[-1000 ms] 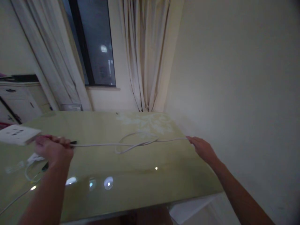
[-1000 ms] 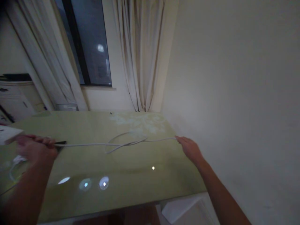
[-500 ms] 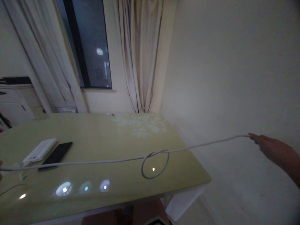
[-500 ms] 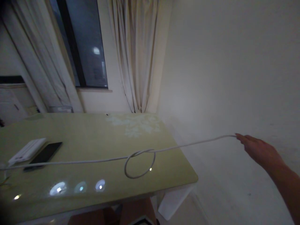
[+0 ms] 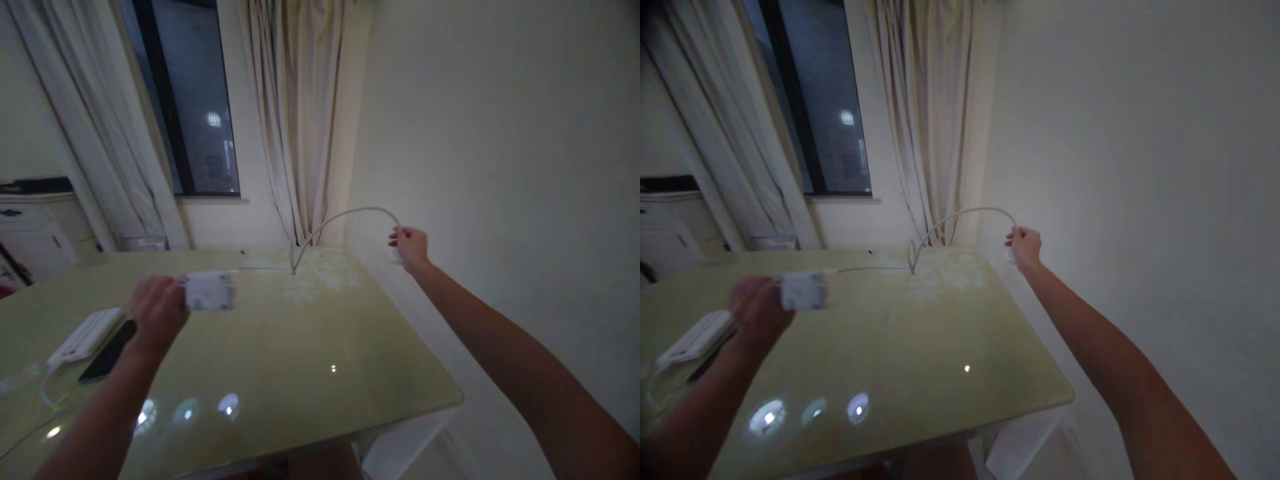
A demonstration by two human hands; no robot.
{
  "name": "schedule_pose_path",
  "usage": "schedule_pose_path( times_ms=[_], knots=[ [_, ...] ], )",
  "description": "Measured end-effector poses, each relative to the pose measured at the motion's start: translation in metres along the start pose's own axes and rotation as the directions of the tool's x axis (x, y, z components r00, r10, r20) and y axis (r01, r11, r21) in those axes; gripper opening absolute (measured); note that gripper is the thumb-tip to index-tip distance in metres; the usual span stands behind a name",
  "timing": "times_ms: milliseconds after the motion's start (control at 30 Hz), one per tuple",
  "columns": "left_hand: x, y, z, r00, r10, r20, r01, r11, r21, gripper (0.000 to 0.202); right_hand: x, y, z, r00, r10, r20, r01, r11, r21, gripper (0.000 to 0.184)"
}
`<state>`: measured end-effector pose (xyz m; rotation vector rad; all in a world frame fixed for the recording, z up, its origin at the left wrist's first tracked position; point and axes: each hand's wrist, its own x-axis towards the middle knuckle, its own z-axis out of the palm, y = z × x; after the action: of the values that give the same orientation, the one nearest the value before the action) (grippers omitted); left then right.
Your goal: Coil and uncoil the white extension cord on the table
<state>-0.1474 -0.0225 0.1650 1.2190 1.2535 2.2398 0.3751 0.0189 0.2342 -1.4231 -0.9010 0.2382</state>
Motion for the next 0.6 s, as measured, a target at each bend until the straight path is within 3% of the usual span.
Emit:
schedule_pose_path(
  times_ms=[67, 133, 233, 300, 367, 467, 600],
  knots=[
    [-0.036, -0.024, 0.011, 0.957, -0.12, 0.262, 0.103, 0.992, 0.077, 0.029, -0.029, 0.024, 0.009, 0.987, 0.045, 0.157, -0.041, 0.999, -0.03, 0.013],
    [-0.074, -0.048, 0.023, 0.902, -0.232, 0.363, 0.229, 0.972, 0.051, 0.028, -0.057, 0.047, 0.013, 0.946, 0.093, 0.311, -0.074, 0.995, -0.074, 0.021],
    [-0.117, -0.073, 0.048, 0.898, -0.211, 0.386, 0.207, 0.977, 0.054, 0.018, -0.094, 0.075, 0.019, 0.853, 0.243, 0.461, -0.208, 0.97, -0.126, 0.024],
    [-0.132, -0.078, 0.07, 0.913, -0.204, 0.355, 0.182, 0.979, 0.094, 0.016, -0.115, 0.087, 0.031, 0.771, 0.355, 0.528, -0.335, 0.932, -0.138, 0.022],
    [-0.138, -0.081, 0.092, 0.917, -0.224, 0.33, 0.207, 0.975, 0.086, 0.015, -0.135, 0.095, 0.049, 0.718, 0.42, 0.555, -0.444, 0.891, -0.099, 0.025],
    [-0.144, -0.087, 0.114, 0.898, -0.268, 0.349, 0.281, 0.96, 0.013, 0.018, -0.16, 0.103, 0.088, 0.703, 0.412, 0.58, -0.554, 0.828, 0.083, 0.038],
    [-0.153, -0.104, 0.119, 0.849, -0.285, 0.445, 0.319, 0.948, -0.002, 0.029, -0.183, 0.114, 0.138, 0.717, 0.332, 0.613, -0.61, 0.724, 0.323, 0.035]
  ],
)
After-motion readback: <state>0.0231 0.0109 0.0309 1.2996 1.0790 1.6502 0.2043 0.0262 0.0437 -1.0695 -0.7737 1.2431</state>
